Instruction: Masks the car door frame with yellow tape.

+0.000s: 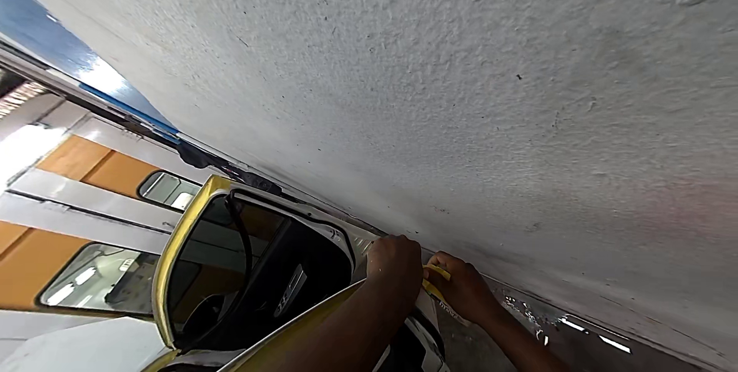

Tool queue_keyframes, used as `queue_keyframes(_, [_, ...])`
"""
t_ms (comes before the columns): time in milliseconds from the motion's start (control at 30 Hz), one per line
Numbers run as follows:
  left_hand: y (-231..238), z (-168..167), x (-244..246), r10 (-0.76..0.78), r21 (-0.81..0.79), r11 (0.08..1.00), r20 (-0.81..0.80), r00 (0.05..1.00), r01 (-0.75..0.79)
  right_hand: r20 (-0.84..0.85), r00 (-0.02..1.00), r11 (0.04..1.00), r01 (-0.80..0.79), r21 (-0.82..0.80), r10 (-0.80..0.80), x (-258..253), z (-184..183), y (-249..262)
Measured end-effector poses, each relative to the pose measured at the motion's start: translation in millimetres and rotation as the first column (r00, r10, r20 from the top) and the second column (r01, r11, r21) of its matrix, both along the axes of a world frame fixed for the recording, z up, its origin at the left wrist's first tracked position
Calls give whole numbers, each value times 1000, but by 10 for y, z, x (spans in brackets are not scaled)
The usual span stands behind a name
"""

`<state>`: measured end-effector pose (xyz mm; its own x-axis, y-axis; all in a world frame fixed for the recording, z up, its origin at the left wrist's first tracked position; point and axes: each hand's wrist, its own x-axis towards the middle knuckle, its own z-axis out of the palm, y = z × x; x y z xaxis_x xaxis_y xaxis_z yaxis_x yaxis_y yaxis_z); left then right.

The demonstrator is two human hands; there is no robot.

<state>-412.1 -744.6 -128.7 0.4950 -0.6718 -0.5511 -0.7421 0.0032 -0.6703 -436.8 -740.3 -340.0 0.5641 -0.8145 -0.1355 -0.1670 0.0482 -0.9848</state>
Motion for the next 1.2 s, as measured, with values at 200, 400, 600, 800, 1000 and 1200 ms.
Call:
queue_keyframes(200, [-27, -256, -53, -22, -9, 1000, -28, 999, 22, -21, 1000, 1000, -15, 5, 15, -33, 20, -5])
queue_keyframes(400, [-41, -117, -55, 122, -135, 982, -67, 990, -130, 144, 987, 995, -64, -80, 75, -77, -206, -43])
queue_keyframes(600, [189, -130, -76, 113, -222, 969, 12, 993, -108, 39, 999, 998, 31, -50, -29, -108, -122, 55])
queue_keyframes(800, [259, -210, 8, 45, -285, 958, 2, 999, -43, -37, 998, 996, -53, 77, 56, -123, -43, 2])
queue_keyframes(1000, [239, -309, 60, -37, -270, 961, 72, 997, 55, -10, 997, 990, -79, 121, 81, -69, -113, 23])
queue_keyframes(1200, [201, -296, 63, -16, -301, 953, 39, 999, 27, 62, 990, 980, -137, 144, 129, 35, -230, -32])
